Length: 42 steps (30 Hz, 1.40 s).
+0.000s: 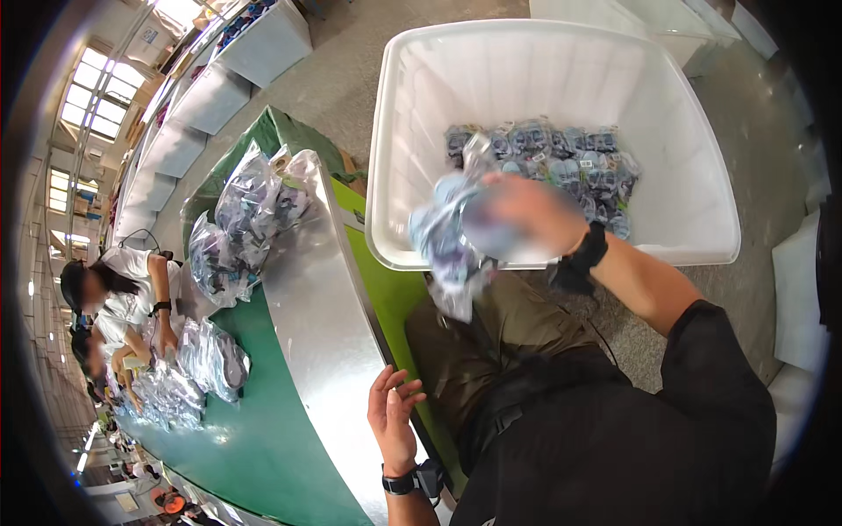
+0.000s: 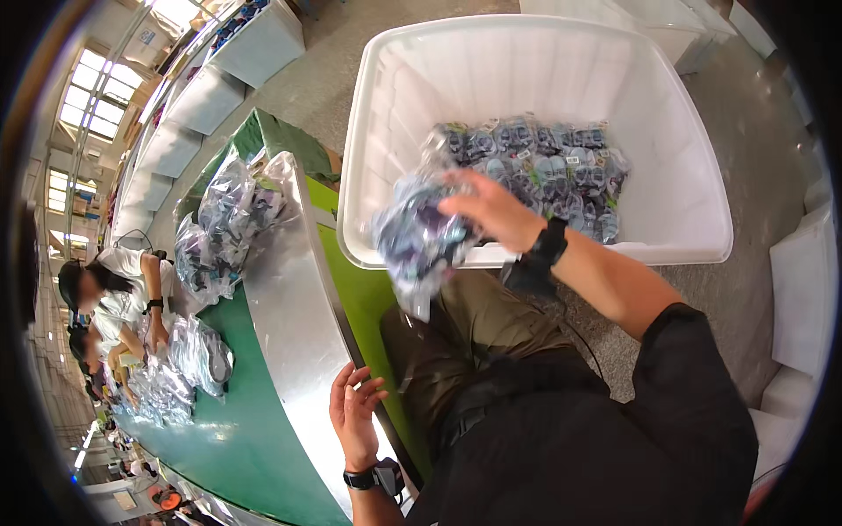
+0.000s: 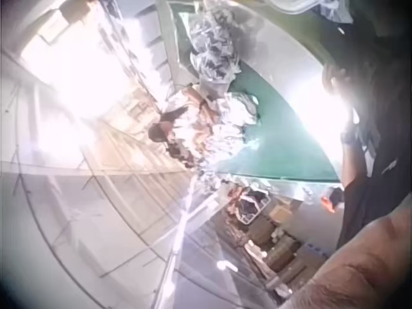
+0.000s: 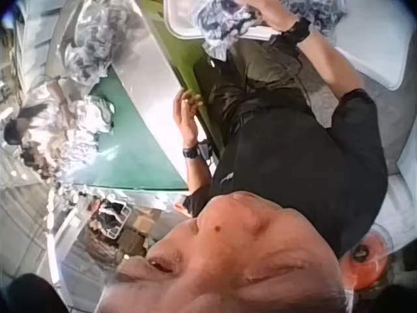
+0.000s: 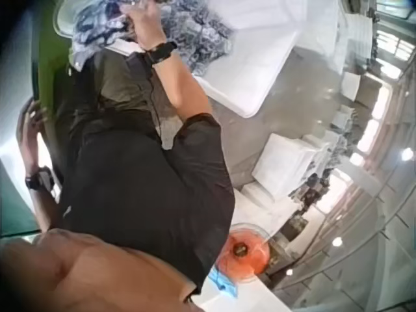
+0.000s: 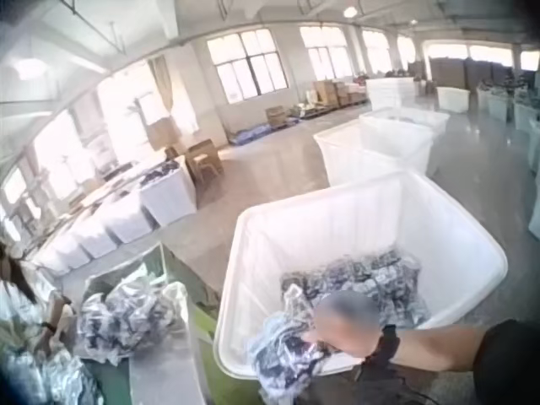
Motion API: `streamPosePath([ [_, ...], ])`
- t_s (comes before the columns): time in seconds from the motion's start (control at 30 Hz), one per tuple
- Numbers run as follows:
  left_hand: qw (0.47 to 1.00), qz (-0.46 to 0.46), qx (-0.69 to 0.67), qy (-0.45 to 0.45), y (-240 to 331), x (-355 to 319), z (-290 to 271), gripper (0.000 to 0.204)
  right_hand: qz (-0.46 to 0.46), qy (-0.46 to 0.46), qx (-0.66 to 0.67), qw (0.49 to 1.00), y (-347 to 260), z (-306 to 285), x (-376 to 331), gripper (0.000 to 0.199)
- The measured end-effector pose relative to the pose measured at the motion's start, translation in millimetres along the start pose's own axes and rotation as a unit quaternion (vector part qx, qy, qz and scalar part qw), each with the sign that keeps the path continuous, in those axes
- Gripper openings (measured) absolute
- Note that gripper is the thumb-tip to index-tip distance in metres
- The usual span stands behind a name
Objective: The person picks packaged footwear from a conveyor belt and places them into a large white bin. The person handles multiple packages one at a time, moving them from the belt to the bin.
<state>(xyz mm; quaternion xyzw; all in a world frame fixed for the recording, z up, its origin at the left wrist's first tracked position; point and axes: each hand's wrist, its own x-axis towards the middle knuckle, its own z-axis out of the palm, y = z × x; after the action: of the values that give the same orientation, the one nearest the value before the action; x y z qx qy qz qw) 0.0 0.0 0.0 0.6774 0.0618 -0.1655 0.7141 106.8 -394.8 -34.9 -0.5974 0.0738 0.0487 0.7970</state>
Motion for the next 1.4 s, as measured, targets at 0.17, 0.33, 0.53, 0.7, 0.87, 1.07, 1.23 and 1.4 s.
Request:
streamPosePath([
  [0.17,0.999,0.003,0.008,0.034,1,-2,-10,0.043,0.034,0.209,-0.230,0.950,44,-92,65,0.088],
  [0.33,0.997,0.023,-0.004,0.077,4,-10,-35,0.039,-0.027,0.274,-0.383,0.882,92,-98,58,0.084],
  [0.53,0.993,0.000,0.025,0.116,15,0,-75,0.036,-0.081,0.098,-0.302,0.945,92,-16,14,0.063],
  [0.7,0.986,0.010,0.102,0.135,38,26,-119,0.037,-0.143,0.030,-0.408,0.901,91,29,6,0.050],
  [0.87,0.965,0.028,0.174,0.192,48,67,-195,0.039,-0.171,0.062,-0.530,0.828,85,58,2,0.035],
  [1.07,0.841,0.098,0.352,0.398,50,136,-317,0.050,-0.175,0.059,-0.560,0.808,84,61,2,0.031],
  [1.23,0.690,0.119,0.458,0.548,51,186,-422,0.064,-0.183,0.054,-0.575,0.796,87,63,7,0.030],
  [1.4,0.830,-0.086,0.208,0.511,25,204,-474,0.097,-0.160,0.050,-0.577,0.799,90,63,6,0.028],
])
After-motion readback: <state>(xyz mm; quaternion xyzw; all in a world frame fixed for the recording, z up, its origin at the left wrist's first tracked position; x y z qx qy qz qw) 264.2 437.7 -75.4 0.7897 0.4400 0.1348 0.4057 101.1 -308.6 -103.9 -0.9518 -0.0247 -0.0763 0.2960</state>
